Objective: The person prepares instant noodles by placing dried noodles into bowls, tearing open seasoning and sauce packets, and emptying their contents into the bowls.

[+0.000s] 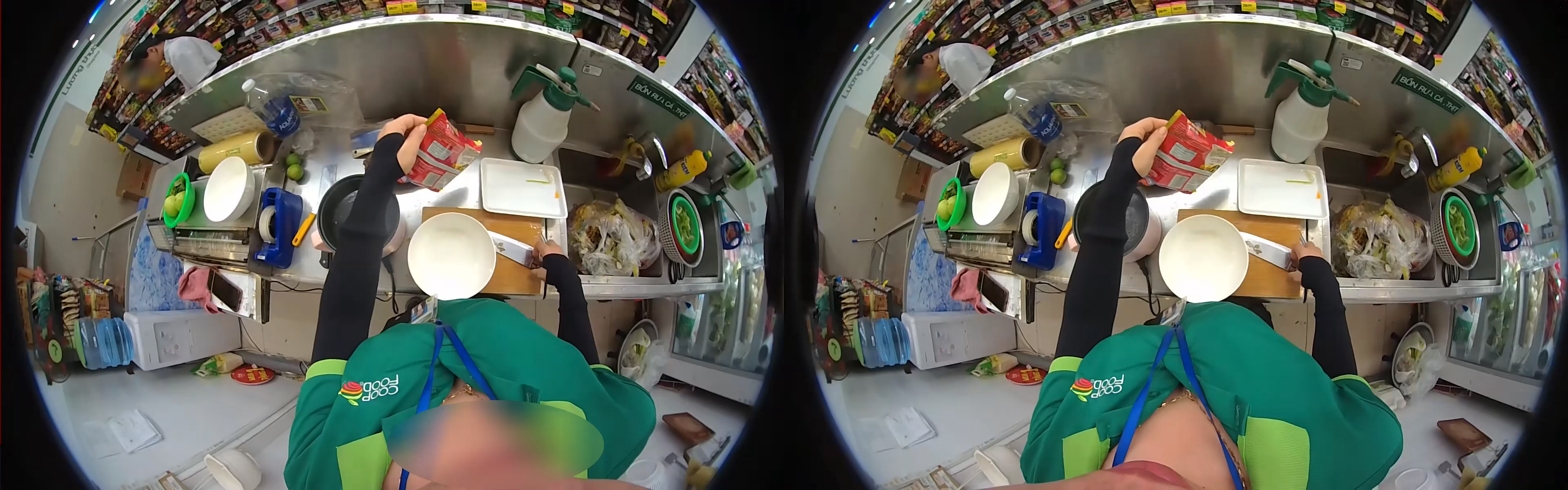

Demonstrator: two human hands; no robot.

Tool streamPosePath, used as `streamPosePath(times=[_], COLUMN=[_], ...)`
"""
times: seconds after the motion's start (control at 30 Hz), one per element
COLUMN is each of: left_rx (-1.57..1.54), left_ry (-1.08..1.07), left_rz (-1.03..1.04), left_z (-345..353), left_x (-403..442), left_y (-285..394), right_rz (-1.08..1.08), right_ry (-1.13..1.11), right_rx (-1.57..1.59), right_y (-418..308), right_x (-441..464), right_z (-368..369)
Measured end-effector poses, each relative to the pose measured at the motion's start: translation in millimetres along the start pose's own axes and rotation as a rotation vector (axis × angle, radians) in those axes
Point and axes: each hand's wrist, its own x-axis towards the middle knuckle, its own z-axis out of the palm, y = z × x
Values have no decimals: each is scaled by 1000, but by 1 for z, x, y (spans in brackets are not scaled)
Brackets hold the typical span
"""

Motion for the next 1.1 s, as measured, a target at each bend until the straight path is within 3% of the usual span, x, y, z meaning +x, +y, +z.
streamPosePath(times=[0.1,0.17,0.23,0.3,0.37,0.43,0.57,0.7,0.73,0.8,1.0,1.1], left_rx=[265,673,723,641,692,667,668,711,736,750,553,539], left_ry=[211,24,149,285,206,231,182,83,46,-22,163,310], left_rz=[328,433,803,925,991,1019,997,999,1008,1007,957,706], left_z=[23,40,73,99,108,108,101,104,105,106,81,35], left_x=[-10,-31,-50,-78,-92,-97,-98,-92,-90,-90,-75,-54], left_y=[31,103,75,95,81,69,53,42,39,35,37,62], right_rz=[97,241,30,-13,-202,-210,-190,-232,-224,-218,-401,-492], right_ry=[215,38,-243,-153,-159,29,47,-84,8,27,167,164], right_rx=[475,1136,1768,2057,2012,1734,1754,1738,1536,1429,1480,1478], right_y=[-21,-46,-86,-124,-113,-95,-89,-104,-113,-118,-117,-111], right_x=[19,41,52,64,83,95,92,101,103,107,115,114], right_z=[-17,-46,-85,-102,-97,-90,-92,-92,-91,-90,-101,-105])
